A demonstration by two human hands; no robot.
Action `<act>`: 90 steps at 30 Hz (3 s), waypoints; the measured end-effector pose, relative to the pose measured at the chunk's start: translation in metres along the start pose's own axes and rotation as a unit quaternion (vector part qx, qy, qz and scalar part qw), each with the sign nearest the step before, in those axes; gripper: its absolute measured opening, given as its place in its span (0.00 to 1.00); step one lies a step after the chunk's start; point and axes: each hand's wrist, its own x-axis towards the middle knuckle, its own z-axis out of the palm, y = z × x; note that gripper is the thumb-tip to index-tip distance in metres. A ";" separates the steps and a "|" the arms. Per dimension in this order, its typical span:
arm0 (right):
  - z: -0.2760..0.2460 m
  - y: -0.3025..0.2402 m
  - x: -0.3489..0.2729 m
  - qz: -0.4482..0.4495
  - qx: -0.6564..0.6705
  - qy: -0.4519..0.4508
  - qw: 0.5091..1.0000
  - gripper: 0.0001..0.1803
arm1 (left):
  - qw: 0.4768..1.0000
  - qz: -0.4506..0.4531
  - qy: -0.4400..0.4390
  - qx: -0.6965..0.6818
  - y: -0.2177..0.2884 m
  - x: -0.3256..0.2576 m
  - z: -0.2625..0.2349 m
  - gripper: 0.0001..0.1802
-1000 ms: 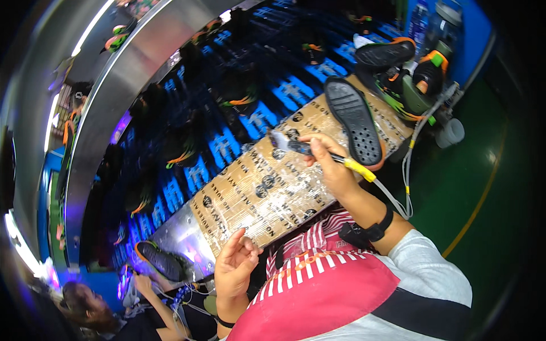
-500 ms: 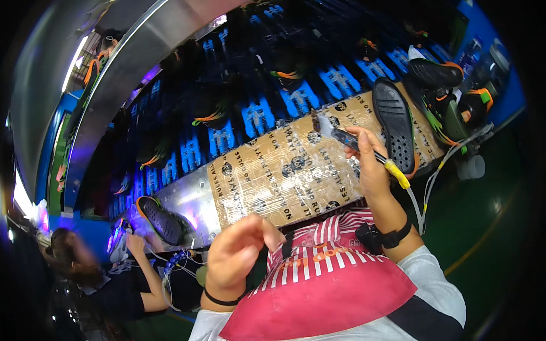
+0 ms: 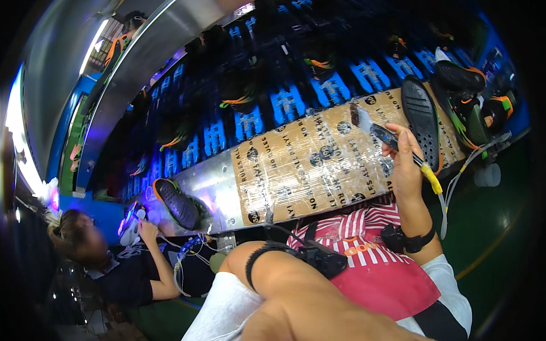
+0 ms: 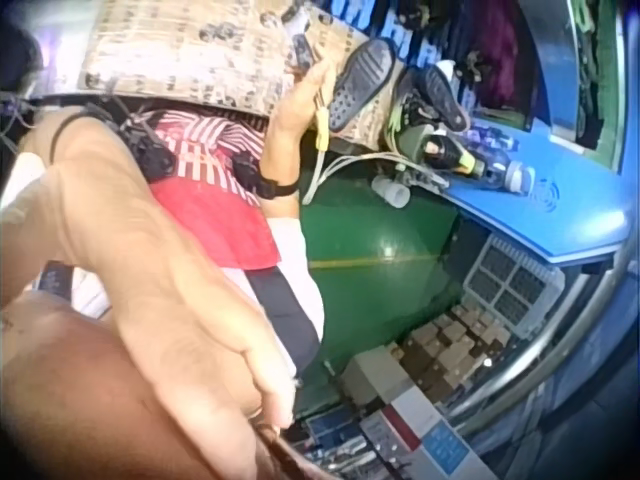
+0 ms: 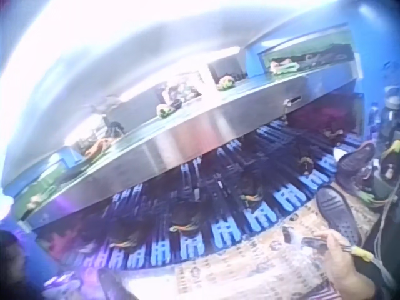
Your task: Applying adhesive to shoe soles and placing shoes on a conveyor belt in a manufacturing facility.
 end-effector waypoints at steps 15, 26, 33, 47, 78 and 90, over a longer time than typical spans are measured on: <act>-0.002 0.018 0.003 0.007 0.020 -0.021 1.000 0.21 | 0.967 -0.233 -0.049 0.093 0.046 0.007 -0.007 0.42; 0.000 0.019 0.003 -0.002 -0.001 0.009 1.000 0.20 | 0.831 -0.434 0.178 0.299 0.044 -0.014 -0.007 0.07; -0.001 0.005 0.001 0.013 -0.025 -0.006 1.000 0.20 | 0.838 -0.395 0.118 0.357 0.039 -0.019 -0.009 0.06; -0.009 0.000 0.001 -0.001 -0.018 -0.023 1.000 0.18 | 0.814 -0.470 0.206 0.272 0.041 -0.021 -0.012 0.10; -0.006 0.002 0.004 -0.014 -0.006 -0.029 0.999 0.16 | 0.775 -0.411 0.152 0.455 0.035 -0.007 -0.010 0.12; -0.007 0.001 0.001 0.014 -0.051 0.037 0.998 0.19 | 0.807 -0.406 0.161 0.397 0.042 -0.022 -0.022 0.13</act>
